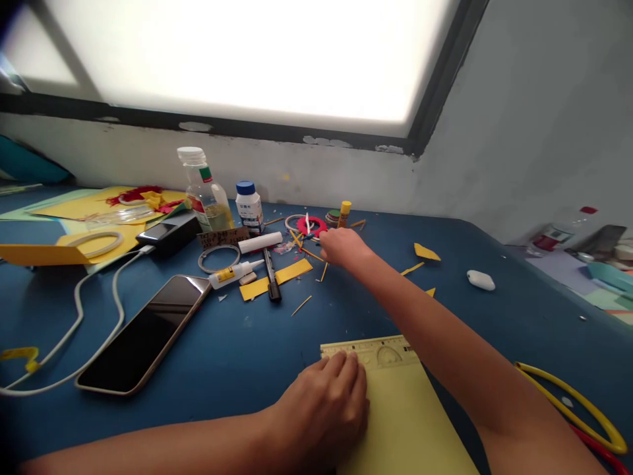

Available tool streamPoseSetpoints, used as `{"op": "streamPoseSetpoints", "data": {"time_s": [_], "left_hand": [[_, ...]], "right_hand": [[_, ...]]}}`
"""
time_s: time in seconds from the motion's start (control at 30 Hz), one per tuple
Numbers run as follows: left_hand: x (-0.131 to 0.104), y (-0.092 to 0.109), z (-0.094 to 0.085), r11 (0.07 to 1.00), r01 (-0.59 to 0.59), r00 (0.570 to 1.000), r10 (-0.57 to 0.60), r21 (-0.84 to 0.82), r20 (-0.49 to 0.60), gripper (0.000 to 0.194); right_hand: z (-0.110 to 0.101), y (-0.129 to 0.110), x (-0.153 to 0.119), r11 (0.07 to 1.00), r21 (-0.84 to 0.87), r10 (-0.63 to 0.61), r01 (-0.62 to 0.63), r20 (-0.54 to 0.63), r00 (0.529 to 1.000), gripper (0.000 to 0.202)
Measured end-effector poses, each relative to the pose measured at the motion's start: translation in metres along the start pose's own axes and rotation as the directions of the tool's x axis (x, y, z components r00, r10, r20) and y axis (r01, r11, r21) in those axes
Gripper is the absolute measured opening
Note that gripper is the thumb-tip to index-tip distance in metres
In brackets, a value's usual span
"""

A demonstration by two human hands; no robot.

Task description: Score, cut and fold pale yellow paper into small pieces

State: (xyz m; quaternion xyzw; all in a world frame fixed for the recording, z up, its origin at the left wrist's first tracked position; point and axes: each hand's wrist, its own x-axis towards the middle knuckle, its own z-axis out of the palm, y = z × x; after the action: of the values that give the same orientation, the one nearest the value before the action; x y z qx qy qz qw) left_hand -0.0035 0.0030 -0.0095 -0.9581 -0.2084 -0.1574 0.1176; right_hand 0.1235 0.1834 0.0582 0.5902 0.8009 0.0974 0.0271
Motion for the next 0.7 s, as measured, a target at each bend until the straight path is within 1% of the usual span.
{"op": "streamPoseSetpoints", "data": {"time_s": [0.1,0.2,0.23,0.27,0.3,0.33,0.37,0.4,0.43,0.47,0.53,0.63,0.7], "left_hand": [[-0.001,0.001,0.0,1.0,0.002,1.0,-0.002,0.005,-0.008,0.033],[-0.001,0.003,-0.001,1.0,0.012,0.999,-0.012,-0.001,-0.043,0.04],[-0.002,0.004,-0.002,1.0,0.021,0.998,-0.022,-0.006,-0.055,0.043],[-0.002,0.005,-0.002,1.0,0.029,0.997,-0.03,-0.012,-0.064,0.045],[-0.001,0.006,-0.003,0.999,0.038,0.997,-0.039,-0.018,-0.07,0.047],[-0.001,0.007,-0.004,0.999,0.044,0.996,-0.046,-0.024,-0.074,0.048],[-0.001,0.007,-0.004,0.998,0.05,0.996,-0.052,-0.027,-0.078,0.048],[0.0,0.007,-0.004,0.998,0.051,0.995,-0.053,-0.026,-0.085,0.048],[0.0,0.007,-0.004,0.998,0.051,0.994,-0.053,-0.023,-0.093,0.048],[0.0,0.007,-0.004,0.998,0.051,0.993,-0.053,-0.02,-0.103,0.047],[0.0,0.007,-0.002,0.999,0.044,0.992,-0.045,-0.01,-0.12,0.045],[-0.001,0.007,0.002,0.999,0.04,0.987,-0.038,0.01,-0.154,0.042],[-0.002,0.007,0.004,0.999,0.043,0.984,-0.039,0.022,-0.175,0.041]], "right_hand": [[-0.012,0.011,-0.019,0.992,0.11,0.066,-0.055,-0.098,0.993,0.024],[-0.014,0.013,-0.054,0.961,0.277,0.062,-0.025,-0.125,0.99,0.02],[-0.011,0.011,-0.069,0.928,0.374,0.044,0.003,-0.116,0.992,0.019],[-0.007,0.008,-0.084,0.78,0.626,0.05,0.028,-0.106,0.993,0.016],[-0.001,0.004,-0.099,0.592,0.806,0.055,0.022,-0.068,0.996,0.015],[0.005,-0.001,-0.113,0.422,0.907,0.054,-0.006,-0.019,0.998,0.015],[0.012,-0.005,-0.125,0.289,0.957,0.038,-0.035,0.025,0.999,0.015],[0.019,-0.009,-0.135,0.189,0.979,0.017,-0.071,0.069,0.998,0.015],[0.025,-0.012,-0.142,0.113,0.989,-0.006,-0.099,0.101,0.995,0.015],[0.03,-0.015,-0.146,0.07,0.992,-0.014,-0.107,0.108,0.994,0.014],[0.039,-0.019,-0.149,0.052,0.994,-0.012,-0.097,0.098,0.995,0.012],[0.044,-0.022,-0.147,0.1,0.991,-0.004,-0.084,0.085,0.996,0.009],[0.045,-0.022,-0.146,0.144,0.987,-0.026,-0.077,0.082,0.996,0.006]]}}
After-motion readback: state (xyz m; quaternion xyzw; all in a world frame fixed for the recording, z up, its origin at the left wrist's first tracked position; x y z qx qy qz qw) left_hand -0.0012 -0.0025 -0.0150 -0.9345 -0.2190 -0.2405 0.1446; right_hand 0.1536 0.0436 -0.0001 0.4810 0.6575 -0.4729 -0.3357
